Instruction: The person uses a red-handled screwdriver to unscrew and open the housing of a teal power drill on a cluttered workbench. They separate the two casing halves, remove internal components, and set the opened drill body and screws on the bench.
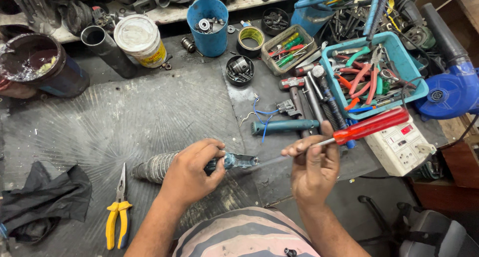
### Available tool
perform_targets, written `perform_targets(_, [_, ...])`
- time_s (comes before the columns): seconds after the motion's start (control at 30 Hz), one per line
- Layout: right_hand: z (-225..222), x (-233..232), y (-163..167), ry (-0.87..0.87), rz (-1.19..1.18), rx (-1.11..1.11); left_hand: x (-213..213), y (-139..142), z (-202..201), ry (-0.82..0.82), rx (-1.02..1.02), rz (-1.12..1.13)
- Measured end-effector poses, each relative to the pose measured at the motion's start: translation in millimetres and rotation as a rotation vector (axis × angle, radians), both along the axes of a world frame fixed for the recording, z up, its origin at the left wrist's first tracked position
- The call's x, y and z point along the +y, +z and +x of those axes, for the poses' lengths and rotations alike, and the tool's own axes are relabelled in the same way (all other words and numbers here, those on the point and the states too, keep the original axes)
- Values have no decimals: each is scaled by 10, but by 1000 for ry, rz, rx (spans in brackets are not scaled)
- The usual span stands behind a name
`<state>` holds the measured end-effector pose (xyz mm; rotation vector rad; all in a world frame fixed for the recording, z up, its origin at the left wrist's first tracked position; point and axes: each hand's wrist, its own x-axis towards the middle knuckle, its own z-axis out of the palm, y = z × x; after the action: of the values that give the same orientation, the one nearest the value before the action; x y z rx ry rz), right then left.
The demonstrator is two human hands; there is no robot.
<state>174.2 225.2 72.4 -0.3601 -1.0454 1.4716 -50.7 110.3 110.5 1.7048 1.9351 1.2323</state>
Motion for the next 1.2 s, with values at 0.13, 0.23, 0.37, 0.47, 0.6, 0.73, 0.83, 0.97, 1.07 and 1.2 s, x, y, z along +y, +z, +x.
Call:
perform_targets(0.13, [163,196,-37,-49,93,-631,0,24,51,28,42,-7])
perform_targets(0.23, [150,240,-140,-109,292,-1207,-7,36,107,65,0,-27])
perform_targets(0.37, [48,161,-304,-69,432,-1345,-39,-9,134,139,-180,34])
perform_targets(0.47, [4,128,-315,-84,523,-1350,-29,-107,105,228,-413,146])
perform_targets(0.6, [-81,82,-131,-166,684,-1302,-21,-253,71,214,-608,229])
perform_targets(0.73, [-265,-59,152,-1,734,-1124,-46,-348,61,215,-644,223])
perform_targets(0.83, [-432,-168,320,77,820,-1074,-68,-387,63,214,-669,231])
perform_targets(0.97, [-571,-198,441,77,883,-1086,-75,-426,63,224,-659,238])
perform_targets(1.07, [-587,-187,474,84,909,-1099,-80,-442,53,222,-635,233])
perform_targets(1.2, [-562,-172,463,96,910,-1122,-74,-430,43,191,-639,249])
